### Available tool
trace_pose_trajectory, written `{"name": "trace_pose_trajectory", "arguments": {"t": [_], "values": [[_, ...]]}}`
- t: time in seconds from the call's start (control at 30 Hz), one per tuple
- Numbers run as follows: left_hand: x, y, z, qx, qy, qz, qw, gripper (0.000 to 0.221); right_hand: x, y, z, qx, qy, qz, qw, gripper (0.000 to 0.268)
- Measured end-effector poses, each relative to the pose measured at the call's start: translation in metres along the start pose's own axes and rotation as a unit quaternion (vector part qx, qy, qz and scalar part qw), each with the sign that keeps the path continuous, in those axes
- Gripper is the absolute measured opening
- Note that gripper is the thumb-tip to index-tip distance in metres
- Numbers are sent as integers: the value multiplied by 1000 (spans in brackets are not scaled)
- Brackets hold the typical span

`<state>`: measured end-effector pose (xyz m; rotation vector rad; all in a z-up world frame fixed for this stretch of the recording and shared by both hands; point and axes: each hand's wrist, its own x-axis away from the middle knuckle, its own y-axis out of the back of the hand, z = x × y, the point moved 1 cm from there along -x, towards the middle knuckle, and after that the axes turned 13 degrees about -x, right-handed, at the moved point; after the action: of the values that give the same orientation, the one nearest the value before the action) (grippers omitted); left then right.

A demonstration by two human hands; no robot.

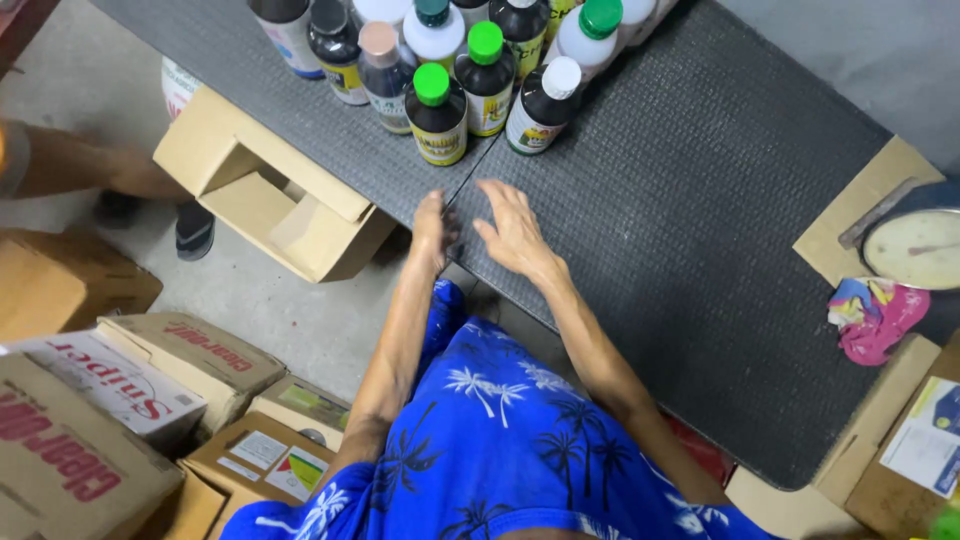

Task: Packing various liquid bottles from a table into a cardboard box.

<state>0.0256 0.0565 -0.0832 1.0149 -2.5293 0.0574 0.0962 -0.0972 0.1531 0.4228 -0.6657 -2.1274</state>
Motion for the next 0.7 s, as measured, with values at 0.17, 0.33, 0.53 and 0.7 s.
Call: {"name": "trace_pose_trajectory", "arguments": {"t": [0.17, 0.33, 0.53, 0.7], "values": [[-29, 15, -41, 317, 250, 51, 913, 64, -59, 4, 16, -43, 1, -14, 999, 76], [-82, 14, -27, 362, 311, 76, 876, 67, -125, -15, 12, -61, 61, -75, 993, 84], [-106, 26, -52, 319, 367, 138, 863, 62, -166, -50, -6, -91, 46, -161, 982, 75], [-117, 23, -66, 294, 338, 207, 869, 55, -157, -46, 7, -89, 7, -199, 976, 63]]}}
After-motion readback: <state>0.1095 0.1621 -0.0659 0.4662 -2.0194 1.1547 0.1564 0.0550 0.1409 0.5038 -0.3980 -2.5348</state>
